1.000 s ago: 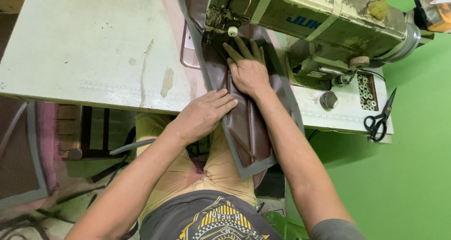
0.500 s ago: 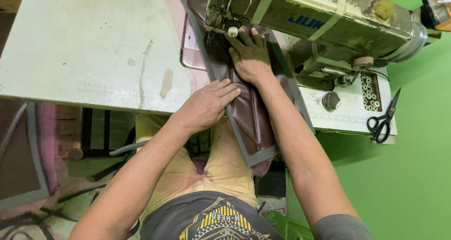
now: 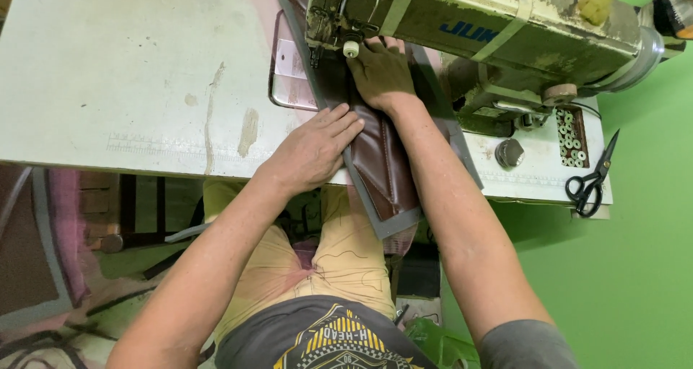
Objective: Sewing a quilted diamond pattern onto a piece of brown synthetic leather using an industrial sewing machine.
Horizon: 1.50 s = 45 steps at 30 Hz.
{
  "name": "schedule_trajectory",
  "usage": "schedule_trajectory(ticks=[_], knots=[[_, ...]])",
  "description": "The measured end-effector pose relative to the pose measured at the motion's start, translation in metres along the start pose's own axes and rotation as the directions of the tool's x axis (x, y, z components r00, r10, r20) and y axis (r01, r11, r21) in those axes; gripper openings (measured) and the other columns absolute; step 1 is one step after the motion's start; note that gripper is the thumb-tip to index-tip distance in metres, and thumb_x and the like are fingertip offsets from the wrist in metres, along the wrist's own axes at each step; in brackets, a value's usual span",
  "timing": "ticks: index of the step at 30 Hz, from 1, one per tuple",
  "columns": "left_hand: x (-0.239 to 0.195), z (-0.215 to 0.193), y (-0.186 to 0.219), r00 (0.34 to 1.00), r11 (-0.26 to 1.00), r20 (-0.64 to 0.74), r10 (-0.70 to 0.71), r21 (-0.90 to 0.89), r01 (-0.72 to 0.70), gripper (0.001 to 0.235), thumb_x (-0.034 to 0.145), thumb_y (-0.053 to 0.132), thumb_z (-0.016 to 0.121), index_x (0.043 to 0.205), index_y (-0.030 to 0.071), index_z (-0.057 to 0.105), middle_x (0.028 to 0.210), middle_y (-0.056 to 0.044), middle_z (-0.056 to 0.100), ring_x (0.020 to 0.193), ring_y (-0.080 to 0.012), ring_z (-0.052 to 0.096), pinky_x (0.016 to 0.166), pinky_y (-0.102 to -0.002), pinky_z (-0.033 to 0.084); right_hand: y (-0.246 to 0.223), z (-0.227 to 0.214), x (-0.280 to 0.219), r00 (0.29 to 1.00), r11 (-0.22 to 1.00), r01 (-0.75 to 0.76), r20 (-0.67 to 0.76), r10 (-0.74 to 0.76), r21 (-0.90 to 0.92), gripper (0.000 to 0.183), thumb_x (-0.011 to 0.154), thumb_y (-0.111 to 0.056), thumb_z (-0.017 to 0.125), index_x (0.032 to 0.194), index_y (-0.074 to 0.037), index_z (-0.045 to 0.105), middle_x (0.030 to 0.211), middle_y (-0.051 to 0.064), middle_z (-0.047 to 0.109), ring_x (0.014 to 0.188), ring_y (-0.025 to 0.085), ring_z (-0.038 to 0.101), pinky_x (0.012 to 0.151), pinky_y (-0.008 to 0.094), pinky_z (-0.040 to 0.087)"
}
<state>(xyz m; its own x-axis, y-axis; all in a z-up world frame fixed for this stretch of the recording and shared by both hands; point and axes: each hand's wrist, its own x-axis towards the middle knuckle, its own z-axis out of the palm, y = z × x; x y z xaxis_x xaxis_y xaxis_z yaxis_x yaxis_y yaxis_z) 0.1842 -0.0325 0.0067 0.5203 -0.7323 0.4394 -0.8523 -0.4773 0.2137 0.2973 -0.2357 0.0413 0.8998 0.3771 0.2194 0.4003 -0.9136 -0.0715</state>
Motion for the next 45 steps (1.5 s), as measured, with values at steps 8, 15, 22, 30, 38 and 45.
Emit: schedule_trajectory(ticks=[8, 15, 22, 30, 38, 45], knots=[[0.006, -0.010, 0.009, 0.995, 0.991, 0.067, -0.070, 0.115, 0.062, 0.059, 0.096, 0.010, 0.046, 0.154, 0.000, 0.041, 0.156, -0.021, 0.047, 0.148, -0.0373, 0.039, 0.123, -0.049, 0.029, 0.011, 0.010, 0.010, 0.993, 0.993, -0.101, 0.066, 0.096, 0.067, 0.044, 0.105, -0.035, 0.036, 0.095, -0.004, 0.066, 0.099, 0.016, 0.066, 0.094, 0.041, 0.059, 0.091, 0.054, 0.044], [-0.002, -0.025, 0.022, 0.978, 0.987, 0.140, -0.155, 0.063, 0.148, 0.063, 0.094, 0.006, 0.052, 0.156, 0.005, 0.039, 0.160, -0.018, 0.042, 0.150, -0.0371, 0.034, 0.124, -0.050, 0.027, 0.016, 0.016, 0.020, 0.988, 0.990, -0.143, 0.060, 0.142, 0.012, 0.044, 0.101, -0.030, 0.038, 0.077, -0.007, 0.067, 0.084, 0.014, 0.071, 0.083, 0.038, 0.067, 0.081, 0.052, 0.046], [-0.023, -0.075, 0.000, 0.946, 0.968, 0.225, -0.233, -0.037, 0.247, 0.088, 0.063, 0.015, 0.089, 0.145, 0.023, 0.056, 0.155, -0.005, 0.050, 0.148, -0.0322, 0.037, 0.121, -0.058, 0.026, -0.006, 0.000, 0.003, 0.976, 0.967, -0.212, 0.016, 0.216, -0.144, 0.038, 0.100, -0.039, 0.047, 0.102, -0.011, 0.073, 0.102, 0.020, 0.073, 0.093, 0.047, 0.068, 0.079, 0.061, 0.048], [-0.028, -0.153, -0.017, 0.677, 0.724, 0.441, -0.589, -0.084, 0.685, 0.040, 0.089, 0.000, 0.062, 0.116, 0.024, 0.081, 0.145, -0.011, 0.063, 0.147, -0.0339, 0.045, 0.126, -0.053, 0.025, -0.062, -0.050, -0.039, 0.955, 0.963, -0.265, 0.130, 0.268, -0.040, 0.071, 0.105, -0.048, 0.049, 0.145, 0.011, 0.051, 0.157, 0.029, 0.042, 0.145, 0.047, 0.038, 0.120, 0.058, 0.031], [0.000, -0.104, 0.011, 0.868, 0.866, 0.077, -0.491, 0.145, 0.478, 0.057, 0.102, 0.040, 0.052, 0.148, 0.007, 0.054, 0.144, -0.025, 0.056, 0.137, -0.0469, 0.050, 0.108, -0.059, 0.042, -0.055, -0.031, -0.046, 0.997, 0.993, 0.071, -0.044, -0.067, 0.090, 0.044, 0.104, -0.038, 0.050, 0.146, -0.027, 0.059, 0.144, 0.021, 0.055, 0.140, 0.051, 0.042, 0.113, 0.069, 0.032], [0.023, -0.068, -0.001, 0.769, 0.779, 0.136, -0.624, 0.184, 0.600, 0.056, 0.104, 0.037, 0.042, 0.151, 0.007, 0.050, 0.153, -0.031, 0.041, 0.145, -0.0574, 0.031, 0.111, -0.067, 0.029, -0.055, -0.017, -0.044, 0.994, 0.998, 0.062, -0.084, -0.063, -0.014, 0.043, 0.099, -0.040, 0.050, 0.139, -0.030, 0.065, 0.134, 0.016, 0.060, 0.132, 0.043, 0.050, 0.107, 0.066, 0.040]])
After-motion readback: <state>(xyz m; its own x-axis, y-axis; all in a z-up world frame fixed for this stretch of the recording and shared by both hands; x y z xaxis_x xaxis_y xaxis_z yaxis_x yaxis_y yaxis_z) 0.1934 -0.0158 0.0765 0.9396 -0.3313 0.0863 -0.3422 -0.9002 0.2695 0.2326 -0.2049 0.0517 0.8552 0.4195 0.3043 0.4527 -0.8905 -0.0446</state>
